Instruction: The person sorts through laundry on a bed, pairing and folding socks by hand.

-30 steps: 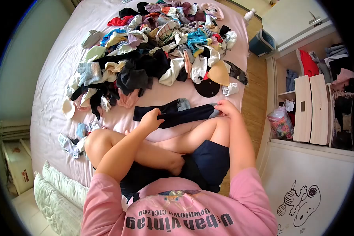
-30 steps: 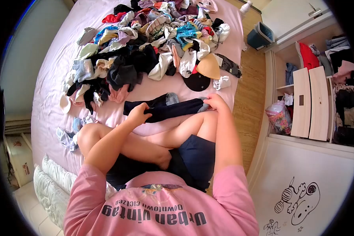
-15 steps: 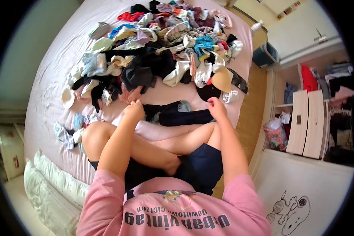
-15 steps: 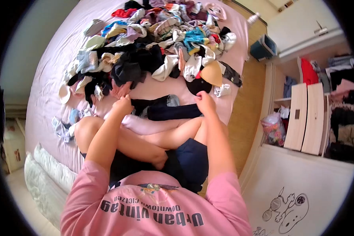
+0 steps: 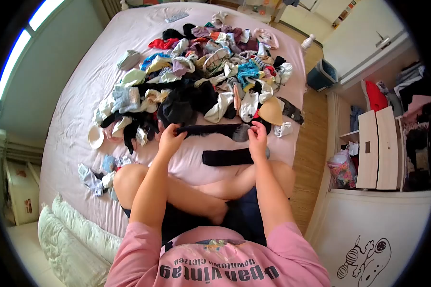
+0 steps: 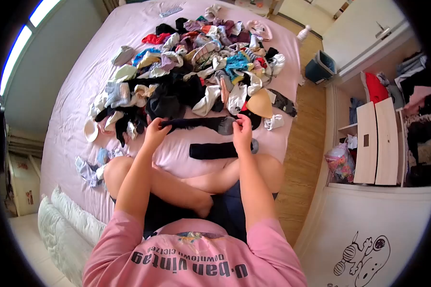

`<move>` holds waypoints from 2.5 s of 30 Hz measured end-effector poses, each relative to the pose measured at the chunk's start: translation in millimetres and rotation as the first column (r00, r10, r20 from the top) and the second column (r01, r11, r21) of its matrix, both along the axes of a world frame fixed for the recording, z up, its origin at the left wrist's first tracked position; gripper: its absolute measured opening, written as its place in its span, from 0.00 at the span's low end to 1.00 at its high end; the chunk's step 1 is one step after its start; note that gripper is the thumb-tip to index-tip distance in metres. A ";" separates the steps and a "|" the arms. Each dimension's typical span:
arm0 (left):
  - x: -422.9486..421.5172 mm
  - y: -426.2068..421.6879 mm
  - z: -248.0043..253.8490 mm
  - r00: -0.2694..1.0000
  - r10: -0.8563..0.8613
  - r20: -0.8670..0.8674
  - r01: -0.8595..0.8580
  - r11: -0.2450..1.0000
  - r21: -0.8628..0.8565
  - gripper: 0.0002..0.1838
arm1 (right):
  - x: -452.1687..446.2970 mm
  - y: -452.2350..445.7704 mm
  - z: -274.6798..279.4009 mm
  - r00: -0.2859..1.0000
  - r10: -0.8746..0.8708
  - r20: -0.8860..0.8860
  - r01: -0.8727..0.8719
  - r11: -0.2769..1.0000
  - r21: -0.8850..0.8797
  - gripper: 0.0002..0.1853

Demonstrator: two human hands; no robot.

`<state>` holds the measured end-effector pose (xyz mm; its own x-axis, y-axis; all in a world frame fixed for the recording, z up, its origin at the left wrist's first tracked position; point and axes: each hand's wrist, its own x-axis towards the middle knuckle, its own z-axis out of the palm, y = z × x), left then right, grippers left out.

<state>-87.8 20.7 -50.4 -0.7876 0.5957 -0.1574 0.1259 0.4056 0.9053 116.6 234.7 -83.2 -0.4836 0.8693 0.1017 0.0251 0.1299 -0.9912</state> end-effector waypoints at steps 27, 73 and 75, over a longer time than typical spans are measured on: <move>167.7 18.2 46.6 0.296 -0.424 0.856 -0.181 0.855 0.486 0.04 | 67.4 -108.7 96.1 0.961 0.140 0.239 -0.215 0.921 0.325 0.14; 156.3 27.4 80.6 0.852 -0.360 -0.379 0.310 0.932 -0.189 0.25 | 52.5 -118.7 102.1 0.955 0.017 0.297 -0.164 0.861 0.481 0.33; 151.6 26.1 88.8 0.863 -0.339 -0.376 0.327 0.940 -0.097 0.32 | 53.4 -122.3 109.8 0.950 0.013 0.312 -0.180 0.839 0.514 0.33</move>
<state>63.8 46.8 38.5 -0.5452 0.8330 0.0936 0.5909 0.3027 0.7479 170.0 112.4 26.6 -0.6419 0.6674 0.3776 0.2531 0.6492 -0.7173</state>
